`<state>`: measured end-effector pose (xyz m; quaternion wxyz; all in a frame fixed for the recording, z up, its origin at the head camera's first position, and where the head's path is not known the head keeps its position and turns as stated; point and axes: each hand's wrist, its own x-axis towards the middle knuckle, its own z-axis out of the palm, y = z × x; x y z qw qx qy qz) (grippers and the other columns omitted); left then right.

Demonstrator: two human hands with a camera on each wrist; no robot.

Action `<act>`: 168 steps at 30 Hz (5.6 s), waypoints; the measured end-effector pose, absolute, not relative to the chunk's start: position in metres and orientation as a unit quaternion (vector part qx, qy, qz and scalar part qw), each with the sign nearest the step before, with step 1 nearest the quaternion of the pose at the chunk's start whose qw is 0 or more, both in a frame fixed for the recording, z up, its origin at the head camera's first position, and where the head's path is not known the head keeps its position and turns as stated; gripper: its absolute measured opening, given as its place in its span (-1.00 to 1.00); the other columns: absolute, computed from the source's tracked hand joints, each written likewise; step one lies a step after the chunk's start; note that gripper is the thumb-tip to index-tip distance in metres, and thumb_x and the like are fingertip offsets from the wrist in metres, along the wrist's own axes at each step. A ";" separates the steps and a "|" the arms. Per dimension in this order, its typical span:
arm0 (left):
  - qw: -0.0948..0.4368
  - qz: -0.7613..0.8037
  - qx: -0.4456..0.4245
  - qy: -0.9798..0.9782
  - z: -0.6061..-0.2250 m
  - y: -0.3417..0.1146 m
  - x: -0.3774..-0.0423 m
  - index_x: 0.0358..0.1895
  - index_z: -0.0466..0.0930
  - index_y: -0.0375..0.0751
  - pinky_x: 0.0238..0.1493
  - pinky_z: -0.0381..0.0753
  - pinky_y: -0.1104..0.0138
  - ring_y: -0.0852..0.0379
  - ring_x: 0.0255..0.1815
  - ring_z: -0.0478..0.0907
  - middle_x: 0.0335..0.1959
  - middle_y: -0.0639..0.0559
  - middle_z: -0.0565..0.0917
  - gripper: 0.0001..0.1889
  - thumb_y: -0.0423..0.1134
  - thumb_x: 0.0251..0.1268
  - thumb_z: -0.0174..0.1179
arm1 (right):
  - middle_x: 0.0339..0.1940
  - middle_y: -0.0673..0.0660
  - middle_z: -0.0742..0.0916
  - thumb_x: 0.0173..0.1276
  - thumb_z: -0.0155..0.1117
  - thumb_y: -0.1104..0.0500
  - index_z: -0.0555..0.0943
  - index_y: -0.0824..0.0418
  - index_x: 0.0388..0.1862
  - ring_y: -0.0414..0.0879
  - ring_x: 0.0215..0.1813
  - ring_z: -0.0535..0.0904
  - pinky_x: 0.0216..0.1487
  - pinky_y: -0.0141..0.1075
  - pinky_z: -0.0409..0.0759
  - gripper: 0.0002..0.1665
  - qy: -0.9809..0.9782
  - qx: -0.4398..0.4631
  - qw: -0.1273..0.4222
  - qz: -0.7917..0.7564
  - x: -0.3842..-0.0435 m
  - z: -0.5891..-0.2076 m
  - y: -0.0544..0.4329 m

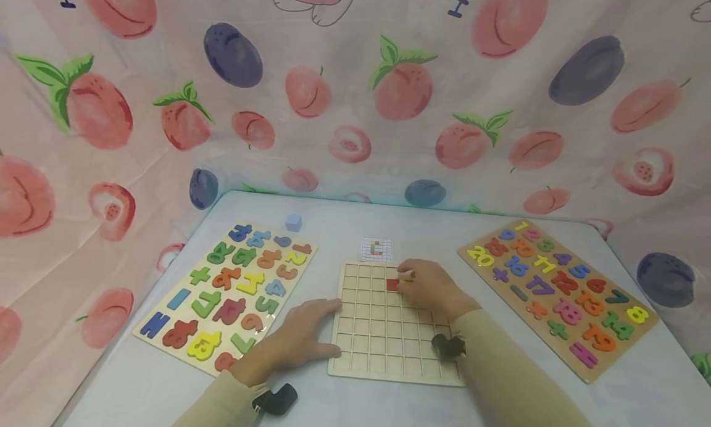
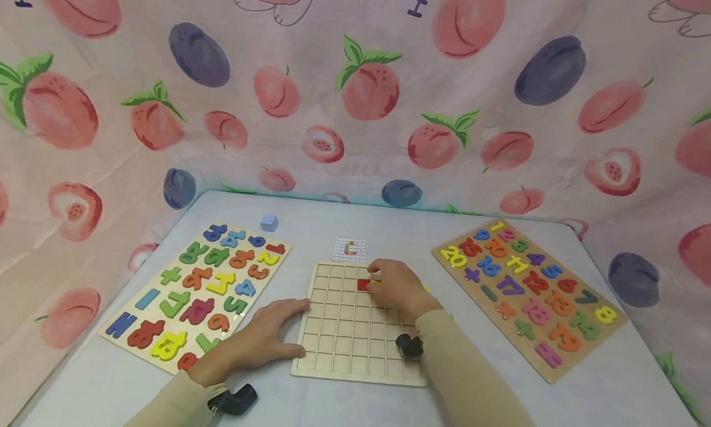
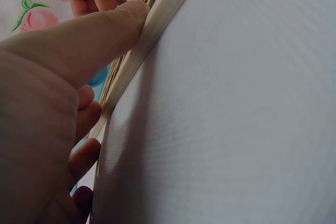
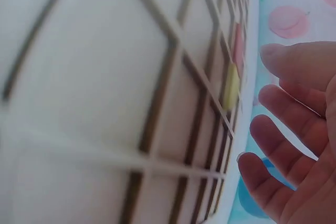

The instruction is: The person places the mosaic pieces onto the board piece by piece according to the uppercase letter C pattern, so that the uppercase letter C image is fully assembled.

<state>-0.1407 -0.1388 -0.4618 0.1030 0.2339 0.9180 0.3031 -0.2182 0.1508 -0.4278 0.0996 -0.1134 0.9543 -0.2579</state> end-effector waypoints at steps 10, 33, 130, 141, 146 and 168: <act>0.099 0.303 0.236 0.918 -0.462 -0.139 -0.142 0.43 0.38 -0.13 0.42 0.17 -0.16 -0.17 0.45 0.26 0.39 -0.09 0.45 -0.18 0.05 0.09 0.46 | 0.11 0.18 0.69 0.35 0.29 0.11 0.60 0.21 0.20 0.13 0.13 0.59 0.15 0.07 0.56 -0.54 0.956 -0.105 0.090 -0.261 -0.208 -0.421 0.179; 0.104 0.311 0.231 0.916 -0.463 -0.140 -0.142 0.44 0.37 -0.13 0.42 0.15 -0.18 -0.17 0.46 0.25 0.40 -0.08 0.44 -0.16 0.06 0.08 0.47 | 0.19 0.29 0.62 0.42 0.25 0.04 0.55 0.27 0.24 0.24 0.19 0.51 0.02 0.13 0.59 -0.50 0.960 -0.049 0.072 -0.265 -0.184 -0.430 0.253; 0.103 0.306 0.232 0.918 -0.464 -0.139 -0.140 0.45 0.36 -0.11 0.43 0.14 -0.17 -0.18 0.46 0.24 0.41 -0.09 0.42 -0.17 0.06 0.10 0.46 | 0.08 0.26 0.68 0.40 0.25 0.11 0.55 0.31 0.26 0.16 0.07 0.59 0.03 0.08 0.60 -0.49 0.969 -0.037 0.087 -0.228 -0.183 -0.428 0.240; 0.104 0.306 0.231 0.918 -0.462 -0.140 -0.139 0.45 0.35 -0.12 0.44 0.13 -0.15 -0.17 0.47 0.23 0.42 -0.08 0.41 -0.18 0.03 0.12 0.44 | 0.10 0.26 0.69 0.40 0.17 0.10 0.56 0.30 0.26 0.19 0.12 0.59 0.03 0.09 0.61 -0.50 0.965 -0.078 0.072 -0.241 -0.190 -0.419 0.226; 0.107 0.304 0.229 0.918 -0.462 -0.140 -0.139 0.46 0.35 -0.12 0.45 0.12 -0.14 -0.17 0.48 0.22 0.43 -0.08 0.40 -0.18 0.04 0.13 0.43 | 0.10 0.25 0.69 0.44 0.19 0.11 0.58 0.31 0.22 0.18 0.12 0.60 0.05 0.07 0.60 -0.55 0.965 -0.097 0.065 -0.233 -0.193 -0.417 0.215; 0.105 0.301 0.230 0.919 -0.465 -0.140 -0.140 0.44 0.36 -0.12 0.43 0.16 -0.17 -0.16 0.47 0.24 0.42 -0.07 0.42 -0.18 0.05 0.11 0.45 | -0.04 0.21 0.74 0.32 0.28 0.22 0.66 0.33 0.04 0.11 -0.01 0.65 0.06 0.01 0.61 -0.66 0.952 -0.186 0.044 -0.240 -0.219 -0.414 0.162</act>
